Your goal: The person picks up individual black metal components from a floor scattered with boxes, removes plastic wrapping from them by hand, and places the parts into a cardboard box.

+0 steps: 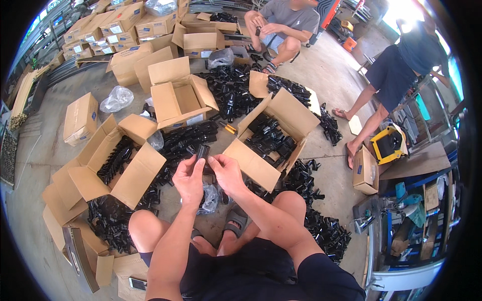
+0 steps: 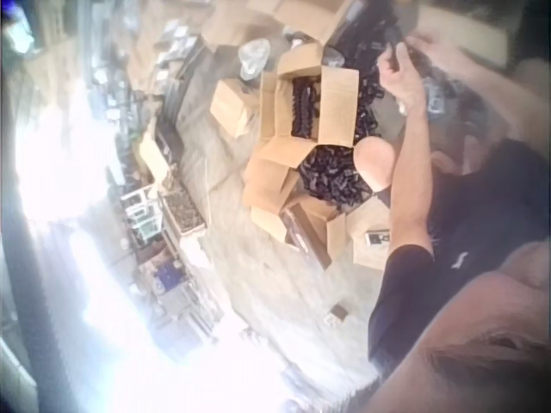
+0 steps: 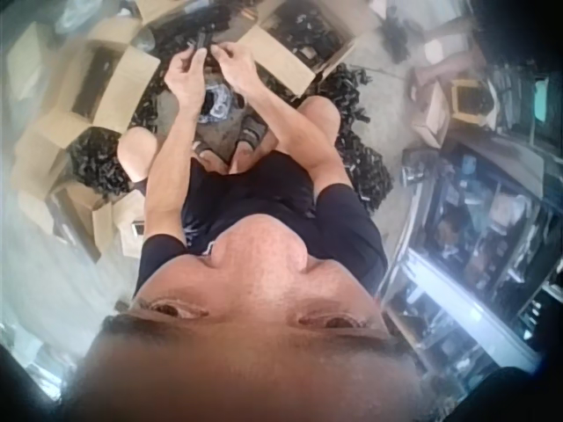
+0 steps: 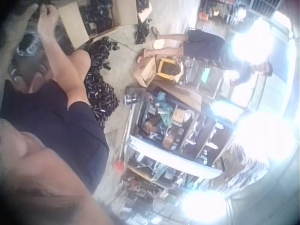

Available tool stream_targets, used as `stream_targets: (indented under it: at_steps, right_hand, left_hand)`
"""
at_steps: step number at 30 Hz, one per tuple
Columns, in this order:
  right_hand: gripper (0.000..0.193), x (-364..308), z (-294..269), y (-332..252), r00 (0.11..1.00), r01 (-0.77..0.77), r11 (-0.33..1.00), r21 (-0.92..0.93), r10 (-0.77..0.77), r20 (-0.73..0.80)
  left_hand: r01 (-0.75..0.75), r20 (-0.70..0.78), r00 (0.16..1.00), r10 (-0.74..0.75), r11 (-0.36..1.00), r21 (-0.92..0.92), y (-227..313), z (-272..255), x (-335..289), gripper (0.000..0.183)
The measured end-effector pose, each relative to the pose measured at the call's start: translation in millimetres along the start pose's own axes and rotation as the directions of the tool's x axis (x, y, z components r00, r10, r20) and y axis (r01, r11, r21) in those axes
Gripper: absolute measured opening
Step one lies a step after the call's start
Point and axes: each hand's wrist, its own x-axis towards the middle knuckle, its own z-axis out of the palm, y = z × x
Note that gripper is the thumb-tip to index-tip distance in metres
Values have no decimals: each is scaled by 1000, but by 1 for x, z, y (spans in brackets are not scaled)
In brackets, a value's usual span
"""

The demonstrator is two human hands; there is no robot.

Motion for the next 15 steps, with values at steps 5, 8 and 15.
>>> stream_targets:
  at_steps: [5, 8, 15]
  right_hand:
    - [22, -3, -6, -11, 998, 28, 999, -16, -27, 63]
    - [17, -2, -7, -13, 997, -18, 1000, 26, 16, 78]
    - [17, -2, -5, -5, 994, -82, 991, 109, 73, 86]
  left_hand:
    - [-16, -21, 1000, 16, 1000, 1, 1, -1, 1, 17]
    - [0, -25, 1000, 1, 1000, 9, 3, -2, -1, 18]
    - [27, -24, 999, -28, 1000, -9, 2, 0, -2, 20]
